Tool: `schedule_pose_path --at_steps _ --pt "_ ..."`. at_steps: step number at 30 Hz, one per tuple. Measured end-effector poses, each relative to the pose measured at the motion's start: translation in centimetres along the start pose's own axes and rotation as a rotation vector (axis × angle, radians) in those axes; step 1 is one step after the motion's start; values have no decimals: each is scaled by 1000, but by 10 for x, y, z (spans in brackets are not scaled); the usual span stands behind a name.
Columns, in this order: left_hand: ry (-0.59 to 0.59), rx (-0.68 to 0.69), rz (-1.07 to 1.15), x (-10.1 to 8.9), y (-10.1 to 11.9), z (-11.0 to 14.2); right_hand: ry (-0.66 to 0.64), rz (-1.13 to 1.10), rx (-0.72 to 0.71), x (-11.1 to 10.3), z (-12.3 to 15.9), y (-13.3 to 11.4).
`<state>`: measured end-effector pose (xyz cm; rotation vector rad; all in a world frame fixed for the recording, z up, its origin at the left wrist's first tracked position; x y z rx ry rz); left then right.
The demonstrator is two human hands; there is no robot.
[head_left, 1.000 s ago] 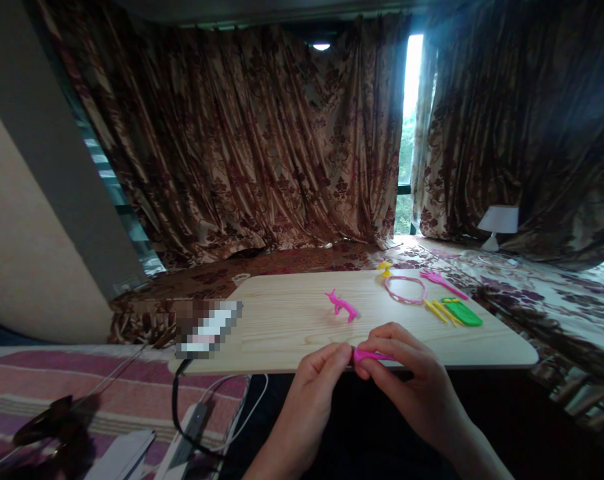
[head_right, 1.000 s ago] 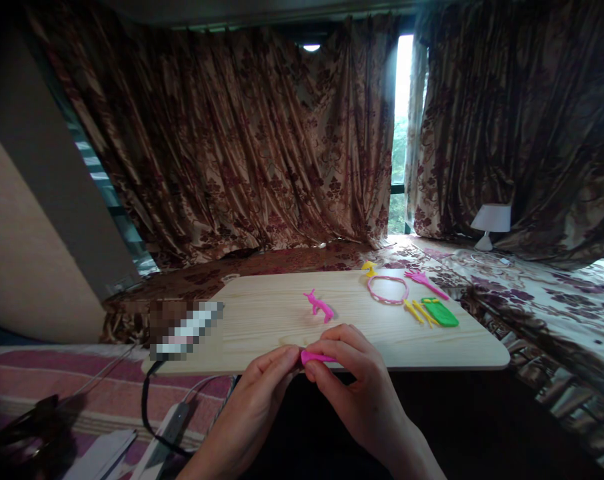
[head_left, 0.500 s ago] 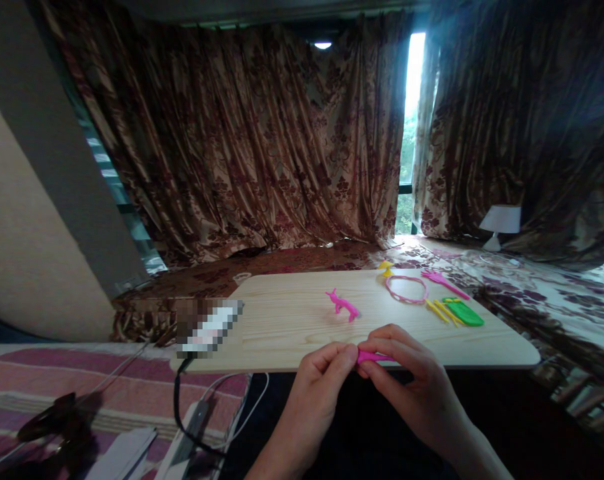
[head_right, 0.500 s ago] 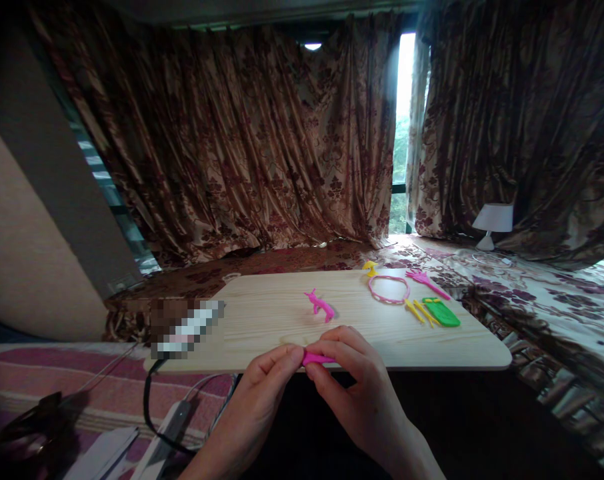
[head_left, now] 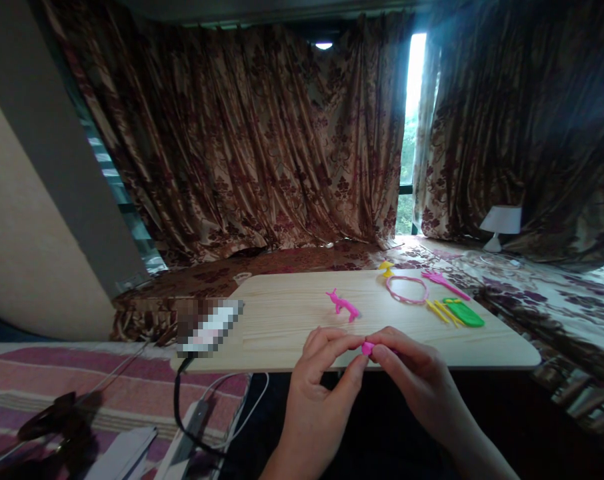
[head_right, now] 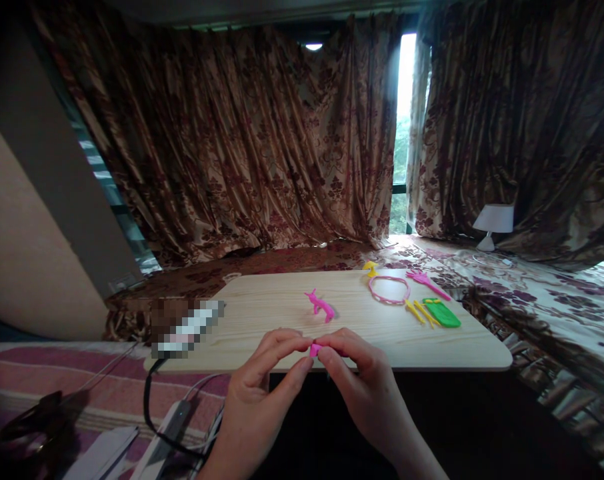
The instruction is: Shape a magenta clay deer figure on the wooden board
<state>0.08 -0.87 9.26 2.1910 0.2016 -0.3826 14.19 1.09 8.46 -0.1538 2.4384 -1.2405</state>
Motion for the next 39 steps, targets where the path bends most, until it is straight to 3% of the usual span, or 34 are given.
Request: schedule_pose_path --at_steps 10,14,19,25,39 --pt "26 -33 6 -1 -3 -2 8 5 -29 0 2 0" --pt "31 -106 16 -1 -8 -2 3 7 -45 1 2 -2" --pt "-72 -188 78 3 -13 -2 3 69 -72 1 3 -4" --pt "-74 -210 118 2 -16 0 2 175 -142 1 2 -9" --pt "-37 -232 103 -3 -23 -1 46 302 -154 -14 5 -6"
Point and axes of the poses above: each hand's wrist, its own z-axis away from the middle knuckle, its own x-axis out of the palm, y = z × x, the point moved 5 cm from there along -z, towards the middle knuckle, and after that the axes turned 10 degrees about -y, right-handed, at the moved point
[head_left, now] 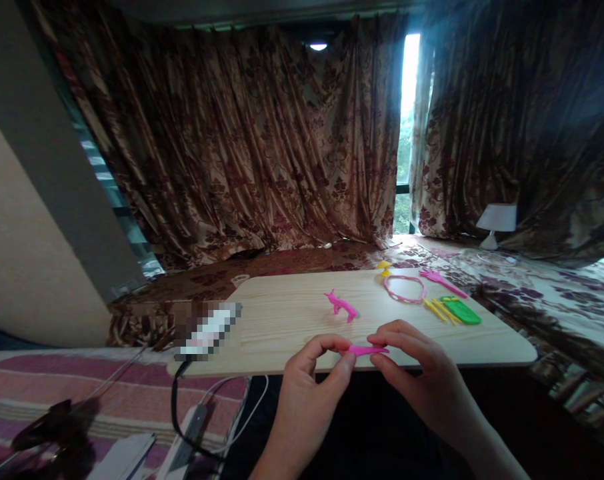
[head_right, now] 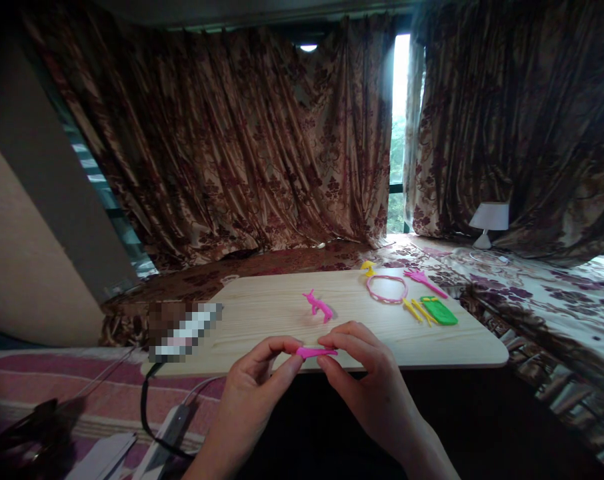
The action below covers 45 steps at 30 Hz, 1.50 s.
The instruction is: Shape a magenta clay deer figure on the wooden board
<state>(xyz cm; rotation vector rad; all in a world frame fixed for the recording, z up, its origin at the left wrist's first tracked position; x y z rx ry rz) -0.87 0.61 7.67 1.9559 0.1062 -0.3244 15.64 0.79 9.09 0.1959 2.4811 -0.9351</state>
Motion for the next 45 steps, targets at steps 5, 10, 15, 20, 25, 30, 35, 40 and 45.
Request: schedule_pose_path --at_steps 5,10,15,20,25,30,35,40,45 --pt "26 5 -6 -4 -1 -1 6 28 9 -6 3 3" --pt "25 15 -3 -3 -1 -3 27 53 11 -11 4 6" --pt "19 18 -10 -4 1 -3 25 68 3 -12 4 7" --pt "16 11 0 -4 0 -2 24 60 -12 -14 4 4" --pt "26 4 -15 -4 -2 -2 32 82 3 -15 4 5" --pt "14 0 -15 -4 -1 -3 22 58 -3 -14 3 6" --pt "15 -18 -8 -3 -3 -3 37 52 9 -15 5 4" --pt "14 -25 6 -3 -5 -3 -10 35 32 -12 5 3" --pt "15 -46 32 -2 -6 -2 0 17 17 -9 3 2"
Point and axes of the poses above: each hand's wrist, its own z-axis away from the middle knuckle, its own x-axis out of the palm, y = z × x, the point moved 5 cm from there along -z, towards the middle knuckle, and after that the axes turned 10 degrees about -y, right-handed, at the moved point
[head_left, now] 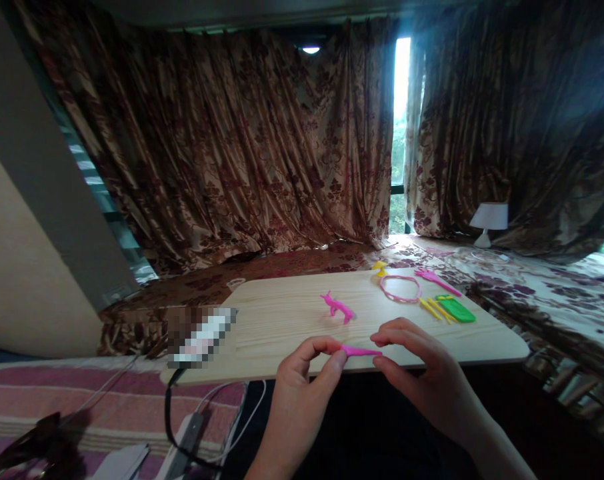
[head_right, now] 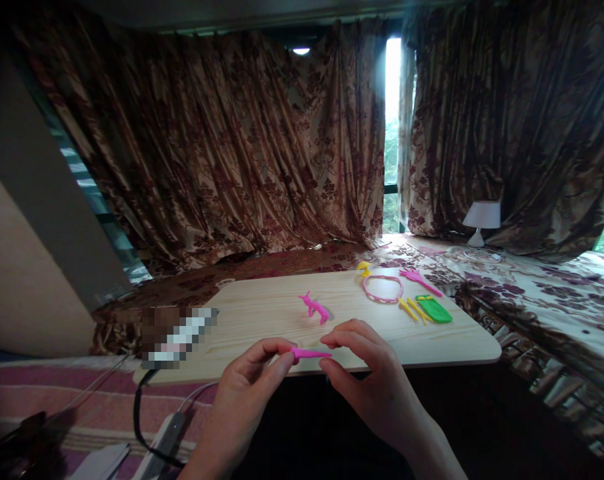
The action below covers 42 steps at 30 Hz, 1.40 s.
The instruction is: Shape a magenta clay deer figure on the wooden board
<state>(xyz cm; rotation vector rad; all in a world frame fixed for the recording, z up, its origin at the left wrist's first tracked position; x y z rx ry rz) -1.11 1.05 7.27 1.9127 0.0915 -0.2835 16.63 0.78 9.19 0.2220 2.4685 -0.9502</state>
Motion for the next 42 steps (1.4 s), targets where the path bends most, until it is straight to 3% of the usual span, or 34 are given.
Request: schedule_pose_path --at_steps 13,42 --pt "-82 59 -38 7 0 3 -39 -19 -2 5 0 -1" --pt "-52 19 -37 5 1 4 -22 -7 -9 5 0 -2"
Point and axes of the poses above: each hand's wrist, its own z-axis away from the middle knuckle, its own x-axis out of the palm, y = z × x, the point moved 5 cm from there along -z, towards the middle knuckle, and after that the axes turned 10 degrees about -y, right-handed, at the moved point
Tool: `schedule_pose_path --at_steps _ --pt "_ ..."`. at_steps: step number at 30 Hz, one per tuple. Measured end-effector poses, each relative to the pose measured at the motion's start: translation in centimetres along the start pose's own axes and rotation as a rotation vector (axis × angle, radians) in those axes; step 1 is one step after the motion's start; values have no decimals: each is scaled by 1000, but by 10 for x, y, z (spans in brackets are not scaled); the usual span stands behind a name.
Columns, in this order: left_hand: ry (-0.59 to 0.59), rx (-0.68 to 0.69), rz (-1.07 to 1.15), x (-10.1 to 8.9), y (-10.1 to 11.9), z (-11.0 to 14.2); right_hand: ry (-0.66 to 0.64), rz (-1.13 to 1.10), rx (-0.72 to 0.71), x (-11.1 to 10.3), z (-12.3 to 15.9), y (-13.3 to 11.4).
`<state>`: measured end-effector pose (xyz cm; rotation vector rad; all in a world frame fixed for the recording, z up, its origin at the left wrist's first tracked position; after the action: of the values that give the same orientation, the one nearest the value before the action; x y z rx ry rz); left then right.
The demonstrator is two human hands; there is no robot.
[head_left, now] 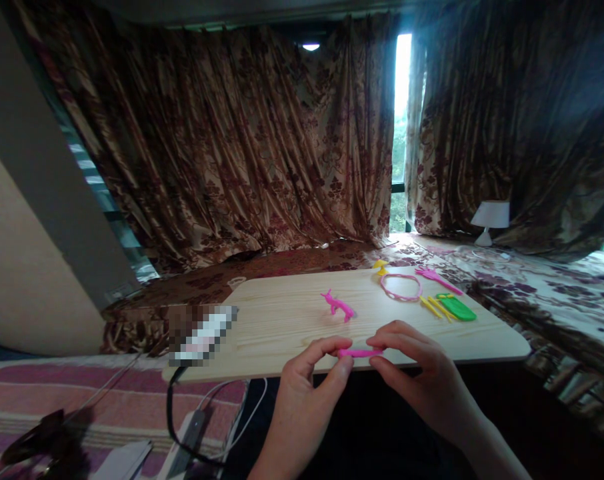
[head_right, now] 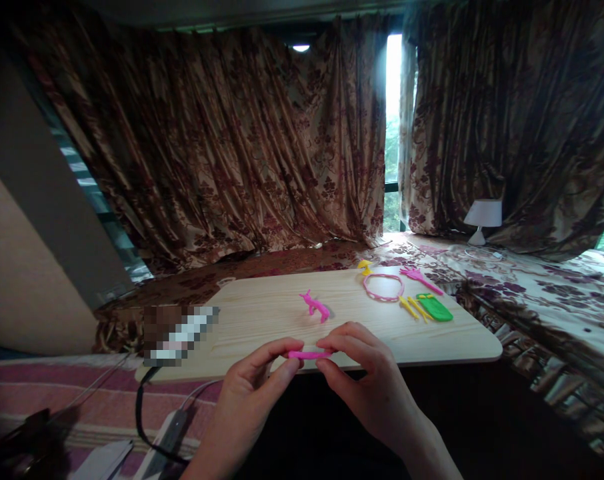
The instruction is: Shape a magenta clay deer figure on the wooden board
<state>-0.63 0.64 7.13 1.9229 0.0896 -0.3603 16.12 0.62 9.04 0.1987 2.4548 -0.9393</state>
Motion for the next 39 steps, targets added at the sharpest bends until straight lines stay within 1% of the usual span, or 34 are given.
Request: schedule_pose_path --at_steps 7,18,25,28,34,39 --pt "-37 4 7 3 0 0 -38 -35 -6 5 -1 -4" --pt "-38 -2 14 4 3 0 -39 -39 -9 9 -1 -5" --pt "-17 -17 9 -1 -1 0 7 8 -27 3 0 -2" --pt "-17 -24 0 -1 -2 0 9 17 -40 3 0 0" --pt "-6 -32 5 -4 -4 -1 -2 26 -16 0 1 1" --pt "4 -33 10 -5 -3 -3 20 31 -20 -5 2 1"
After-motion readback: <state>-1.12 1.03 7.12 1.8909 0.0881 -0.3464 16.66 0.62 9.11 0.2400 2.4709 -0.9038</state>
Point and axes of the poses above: each hand's wrist, its own z-axis away from the middle knuckle, its own x-axis out of the palm, y = z × x, the point moved 5 cm from there along -z, towards the middle knuckle, and after that the axes turned 10 degrees about -y, right-handed, at the moved point
